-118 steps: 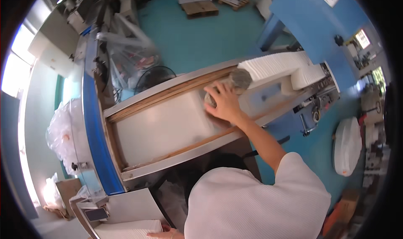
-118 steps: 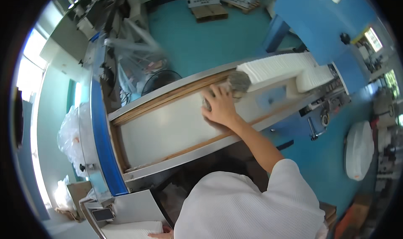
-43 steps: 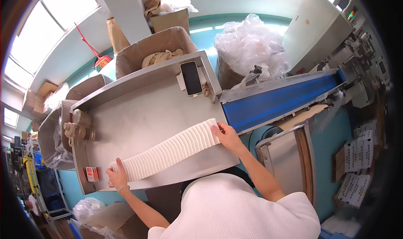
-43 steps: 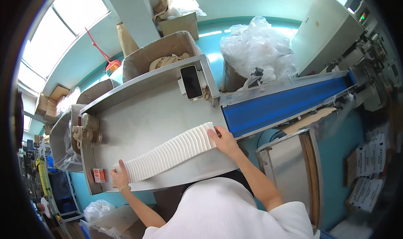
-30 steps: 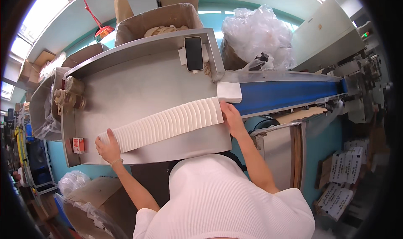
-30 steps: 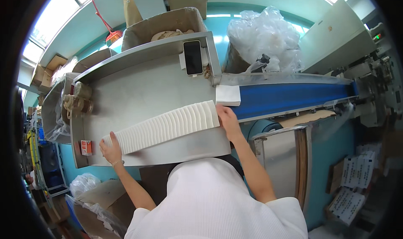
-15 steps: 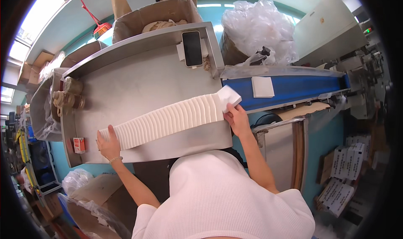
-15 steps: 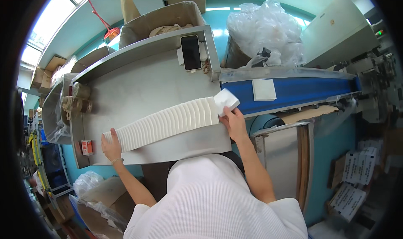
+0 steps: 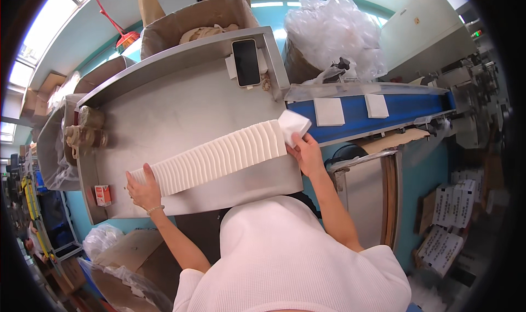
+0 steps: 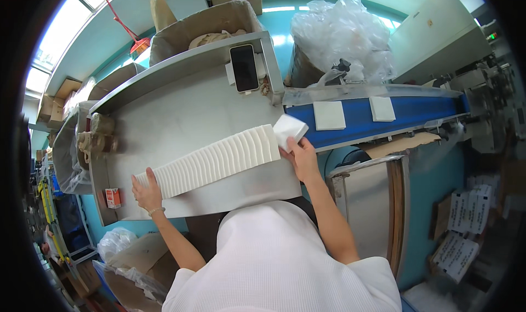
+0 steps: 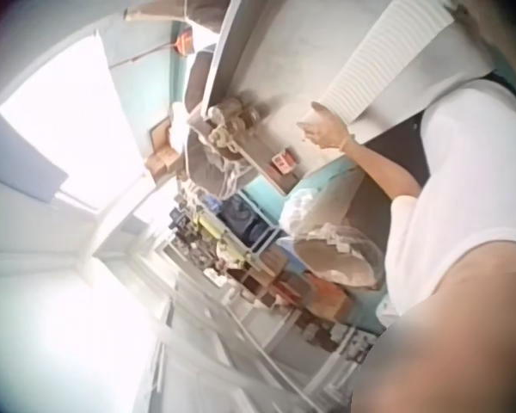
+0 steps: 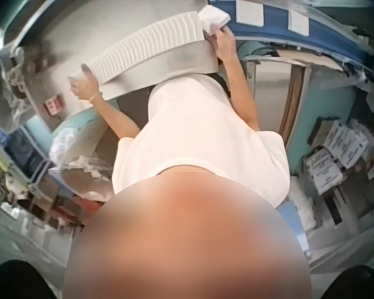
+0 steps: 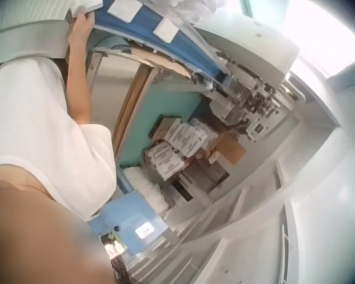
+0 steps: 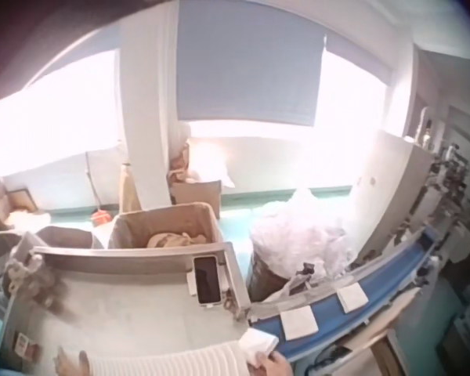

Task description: Organize and place stacks of folded paper products onto a conveyor belt.

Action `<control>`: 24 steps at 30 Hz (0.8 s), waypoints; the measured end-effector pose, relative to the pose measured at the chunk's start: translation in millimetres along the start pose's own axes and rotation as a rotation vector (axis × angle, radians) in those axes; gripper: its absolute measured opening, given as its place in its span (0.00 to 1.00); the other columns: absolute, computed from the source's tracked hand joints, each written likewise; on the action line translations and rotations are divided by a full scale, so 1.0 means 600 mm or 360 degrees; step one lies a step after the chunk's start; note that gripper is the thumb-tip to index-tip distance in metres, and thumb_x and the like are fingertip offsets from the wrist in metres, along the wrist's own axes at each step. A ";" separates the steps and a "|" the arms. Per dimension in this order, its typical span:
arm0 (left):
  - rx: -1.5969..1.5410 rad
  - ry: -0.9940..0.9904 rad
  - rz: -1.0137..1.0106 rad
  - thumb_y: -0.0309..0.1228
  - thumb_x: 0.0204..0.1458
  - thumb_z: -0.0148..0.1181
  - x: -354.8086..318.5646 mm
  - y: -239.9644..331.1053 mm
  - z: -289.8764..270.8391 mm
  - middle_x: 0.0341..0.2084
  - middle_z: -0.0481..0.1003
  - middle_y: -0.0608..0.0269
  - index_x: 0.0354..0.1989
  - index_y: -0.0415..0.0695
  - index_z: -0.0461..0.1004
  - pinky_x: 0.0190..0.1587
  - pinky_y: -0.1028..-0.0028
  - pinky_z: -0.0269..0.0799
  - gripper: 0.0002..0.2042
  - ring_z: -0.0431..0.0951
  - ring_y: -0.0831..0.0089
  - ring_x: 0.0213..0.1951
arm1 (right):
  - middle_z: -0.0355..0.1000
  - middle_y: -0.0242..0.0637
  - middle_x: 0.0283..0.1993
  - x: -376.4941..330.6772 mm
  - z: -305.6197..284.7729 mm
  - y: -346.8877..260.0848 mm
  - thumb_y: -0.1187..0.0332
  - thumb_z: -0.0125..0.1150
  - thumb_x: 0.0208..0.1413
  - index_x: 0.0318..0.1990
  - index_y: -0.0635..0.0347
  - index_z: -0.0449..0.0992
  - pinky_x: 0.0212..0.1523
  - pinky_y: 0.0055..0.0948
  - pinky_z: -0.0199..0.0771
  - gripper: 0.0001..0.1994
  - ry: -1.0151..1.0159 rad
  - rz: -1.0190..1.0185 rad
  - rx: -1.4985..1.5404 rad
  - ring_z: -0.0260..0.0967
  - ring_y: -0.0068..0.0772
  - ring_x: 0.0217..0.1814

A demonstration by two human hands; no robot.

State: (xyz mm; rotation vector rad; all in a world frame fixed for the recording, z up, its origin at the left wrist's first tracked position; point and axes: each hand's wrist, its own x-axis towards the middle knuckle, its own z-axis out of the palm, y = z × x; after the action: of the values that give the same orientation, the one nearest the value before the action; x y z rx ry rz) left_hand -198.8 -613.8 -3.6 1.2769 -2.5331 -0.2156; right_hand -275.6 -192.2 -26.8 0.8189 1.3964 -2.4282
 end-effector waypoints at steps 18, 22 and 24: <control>-0.0078 0.0017 0.0117 0.62 0.52 0.52 -0.002 0.019 0.007 0.55 0.68 0.45 0.64 0.43 0.62 0.57 0.50 0.62 0.39 0.67 0.46 0.57 | 0.73 0.31 0.40 0.002 -0.008 -0.001 0.60 0.59 0.61 0.49 0.60 0.71 0.39 0.23 0.70 0.15 0.0051 0.0093 -0.0015 0.69 0.21 0.38; -0.0067 -0.0002 0.0181 0.62 0.52 0.53 -0.001 0.026 0.011 0.54 0.69 0.45 0.64 0.42 0.62 0.57 0.51 0.62 0.39 0.68 0.47 0.56 | 0.72 0.31 0.41 -0.011 0.037 0.011 0.54 0.59 0.61 0.52 0.64 0.71 0.37 0.22 0.67 0.22 -0.0158 -0.0173 -0.0827 0.68 0.21 0.38; -0.0048 0.0028 0.0187 0.61 0.52 0.53 0.003 0.023 0.011 0.54 0.69 0.45 0.63 0.42 0.62 0.56 0.51 0.63 0.39 0.68 0.47 0.56 | 0.73 0.30 0.42 -0.014 0.036 0.013 0.53 0.59 0.60 0.53 0.63 0.71 0.37 0.22 0.67 0.23 -0.0307 -0.0210 -0.1057 0.68 0.21 0.40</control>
State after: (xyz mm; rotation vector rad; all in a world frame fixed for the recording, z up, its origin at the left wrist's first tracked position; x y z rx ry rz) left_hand -212.3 -607.1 -6.2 1.1103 -2.5699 -0.2149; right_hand -273.2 -215.2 -19.1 0.3287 2.0353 -1.8441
